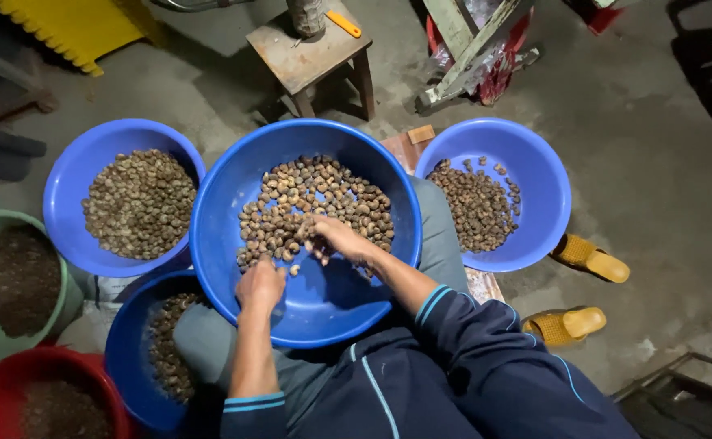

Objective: Manually sorting nuts from a central bowl into multiple surrounding containers based on quality or type.

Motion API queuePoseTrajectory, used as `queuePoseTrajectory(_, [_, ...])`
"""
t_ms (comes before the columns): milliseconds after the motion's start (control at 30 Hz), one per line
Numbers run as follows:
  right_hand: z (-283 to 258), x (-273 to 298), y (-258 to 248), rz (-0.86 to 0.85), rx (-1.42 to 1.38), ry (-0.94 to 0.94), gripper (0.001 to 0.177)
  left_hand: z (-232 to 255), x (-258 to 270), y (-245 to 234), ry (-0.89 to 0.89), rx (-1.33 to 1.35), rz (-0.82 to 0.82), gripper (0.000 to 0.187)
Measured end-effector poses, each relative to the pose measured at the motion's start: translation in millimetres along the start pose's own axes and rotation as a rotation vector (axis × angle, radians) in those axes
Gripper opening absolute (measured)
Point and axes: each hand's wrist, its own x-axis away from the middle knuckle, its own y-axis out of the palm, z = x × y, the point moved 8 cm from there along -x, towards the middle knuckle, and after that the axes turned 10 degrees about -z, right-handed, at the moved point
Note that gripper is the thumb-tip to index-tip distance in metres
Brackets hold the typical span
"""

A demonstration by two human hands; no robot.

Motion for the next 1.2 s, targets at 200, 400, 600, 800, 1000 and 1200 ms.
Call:
queuePoseTrajectory(200, [-11.3,15.5,8.3,0.088,-0.056,0.022,0.032,14.8,8.5,-1.7,-0.037,-0.122,-0.046,0.035])
queuePoseTrajectory(400, [4.9,12.7,-6.9,0.150,0.189,0.016,0.036,34.9,42.6,-30.6,-0.009,-0.086,0.006,0.034])
queuePoseTrajectory(600, [2.9,15.9,9.3,0.043,0.324,0.066,0.029,16.7,19.7,-14.9,0.010,-0.108,0.134,0.044])
queuePoseTrajectory(800, [7.1,13.7,4.8,0.068,0.356,0.063,0.036,29.4,26.0,-16.1,0.030,-0.125,0.089,0.044])
queuePoseTrajectory(1000, [45.6,-7.1,-20.5,0.053,0.544,0.070,0.033,26.6,14.2,-4.5,0.129,-0.033,0.135,0.036])
queuePoseTrajectory(1200, [-36.9,48.1,41.5,0.017,0.855,0.082,0.029,66.4,116.6,-96.1,0.220,0.588,0.296,0.037])
